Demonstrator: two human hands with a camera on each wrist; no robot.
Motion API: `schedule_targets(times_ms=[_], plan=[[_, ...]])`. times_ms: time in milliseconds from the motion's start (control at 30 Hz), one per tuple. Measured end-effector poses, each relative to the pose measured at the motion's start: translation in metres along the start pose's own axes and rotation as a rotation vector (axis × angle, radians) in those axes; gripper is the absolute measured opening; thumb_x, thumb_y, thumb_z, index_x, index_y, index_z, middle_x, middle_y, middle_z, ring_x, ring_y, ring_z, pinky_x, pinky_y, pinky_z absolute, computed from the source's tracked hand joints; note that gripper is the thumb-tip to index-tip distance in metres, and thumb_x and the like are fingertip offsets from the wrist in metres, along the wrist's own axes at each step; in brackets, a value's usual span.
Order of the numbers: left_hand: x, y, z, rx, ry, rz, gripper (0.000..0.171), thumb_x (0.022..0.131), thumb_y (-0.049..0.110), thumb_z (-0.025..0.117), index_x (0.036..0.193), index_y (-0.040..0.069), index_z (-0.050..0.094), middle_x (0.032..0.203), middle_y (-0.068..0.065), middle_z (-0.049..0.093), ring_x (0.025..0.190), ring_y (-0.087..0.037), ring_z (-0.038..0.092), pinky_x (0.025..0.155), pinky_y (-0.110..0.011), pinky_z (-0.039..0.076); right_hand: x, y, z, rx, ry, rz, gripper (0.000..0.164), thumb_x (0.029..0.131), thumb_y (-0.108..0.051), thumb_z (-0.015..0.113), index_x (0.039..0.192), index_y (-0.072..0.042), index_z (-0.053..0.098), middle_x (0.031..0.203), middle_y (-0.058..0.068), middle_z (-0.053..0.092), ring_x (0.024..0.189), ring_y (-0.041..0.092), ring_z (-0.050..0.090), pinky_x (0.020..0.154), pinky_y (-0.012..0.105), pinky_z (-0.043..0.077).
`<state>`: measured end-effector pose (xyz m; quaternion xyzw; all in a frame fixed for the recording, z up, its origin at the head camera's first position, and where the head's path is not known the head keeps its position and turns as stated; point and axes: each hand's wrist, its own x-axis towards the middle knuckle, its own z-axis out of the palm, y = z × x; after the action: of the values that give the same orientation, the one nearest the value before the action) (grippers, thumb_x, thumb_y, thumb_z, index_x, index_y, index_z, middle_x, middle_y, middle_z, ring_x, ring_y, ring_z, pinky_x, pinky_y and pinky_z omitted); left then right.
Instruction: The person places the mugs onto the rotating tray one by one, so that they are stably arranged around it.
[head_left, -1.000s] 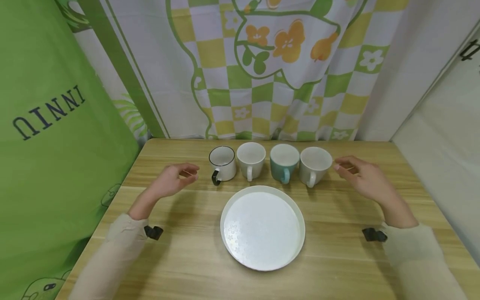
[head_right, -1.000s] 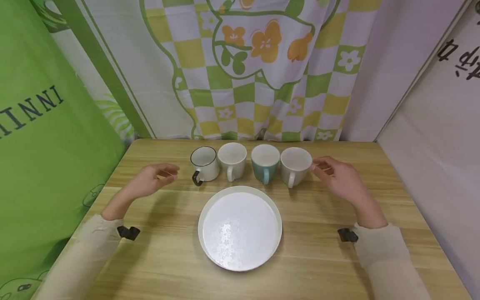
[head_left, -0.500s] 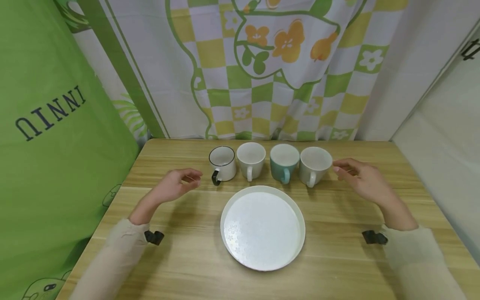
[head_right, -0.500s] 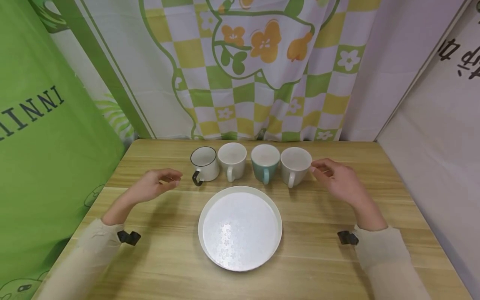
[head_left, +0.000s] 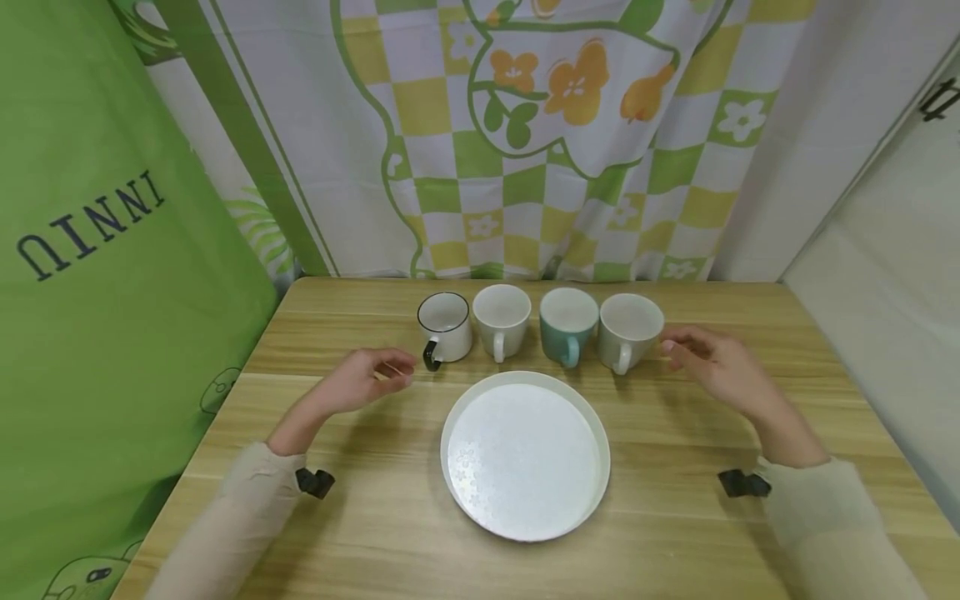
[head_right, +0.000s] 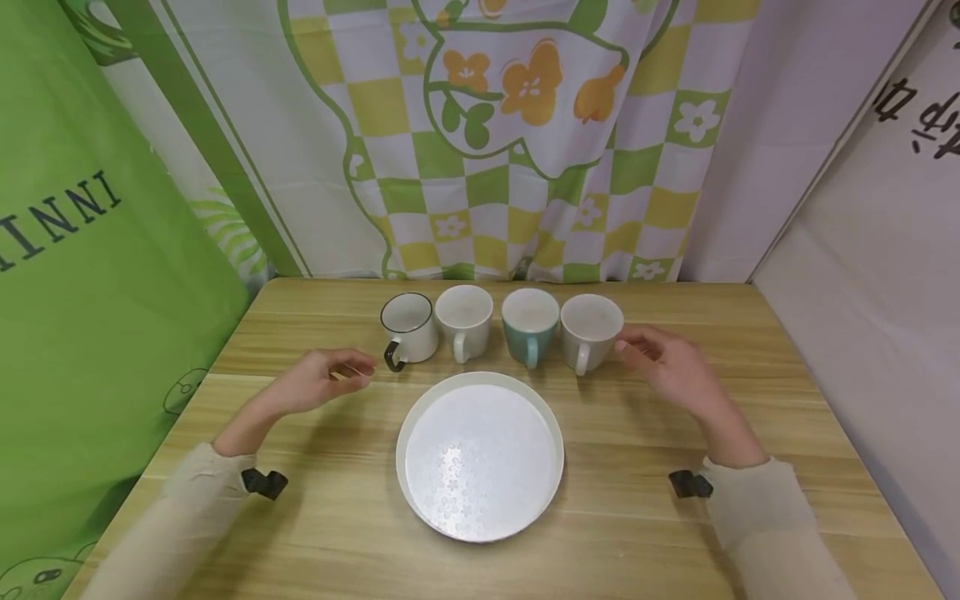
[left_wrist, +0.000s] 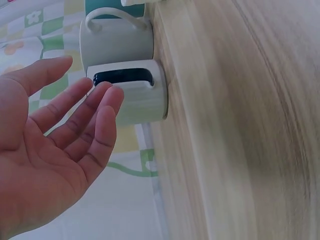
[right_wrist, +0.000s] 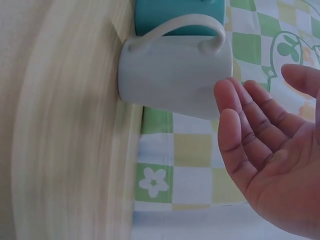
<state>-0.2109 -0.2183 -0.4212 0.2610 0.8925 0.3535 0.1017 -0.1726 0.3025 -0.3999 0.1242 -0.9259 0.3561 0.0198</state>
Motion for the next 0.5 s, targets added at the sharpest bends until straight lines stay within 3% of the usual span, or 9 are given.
schedule_targets(times_ms=[200, 367, 500], plan=[[0.002, 0.001, 0.006, -0.003, -0.016, 0.031, 0.031, 0.097, 0.017, 0.065, 0.125, 0.002, 0.066, 0.117, -0.016, 0.071, 0.102, -0.023, 0.07, 0.09, -0.035, 0.057, -0.001, 0.002, 0.006, 0.071, -0.005, 0.014, 0.034, 0.105, -0.028, 0.051, 0.124, -0.003, 0.063, 0.111, 0.019, 0.073, 0.083, -0.009, 0.063, 0.067, 0.027, 0.058], [0.002, 0.004, 0.011, -0.023, -0.04, 0.025, 0.031, 0.098, 0.015, 0.064, 0.125, 0.0, 0.065, 0.117, -0.017, 0.071, 0.103, -0.023, 0.069, 0.09, -0.031, 0.056, 0.001, 0.003, 0.012, 0.118, -0.038, 0.078, 0.037, 0.106, -0.033, 0.05, 0.124, -0.004, 0.063, 0.117, 0.021, 0.07, 0.085, -0.007, 0.063, 0.069, 0.028, 0.058], [0.003, 0.004, 0.015, -0.045, -0.042, 0.048, 0.029, 0.098, 0.013, 0.064, 0.123, -0.002, 0.066, 0.116, -0.019, 0.07, 0.102, -0.025, 0.069, 0.089, -0.031, 0.056, 0.001, 0.002, 0.017, 0.149, -0.056, 0.112, 0.041, 0.106, -0.036, 0.049, 0.123, -0.003, 0.063, 0.116, 0.022, 0.069, 0.087, 0.001, 0.067, 0.069, 0.03, 0.058]])
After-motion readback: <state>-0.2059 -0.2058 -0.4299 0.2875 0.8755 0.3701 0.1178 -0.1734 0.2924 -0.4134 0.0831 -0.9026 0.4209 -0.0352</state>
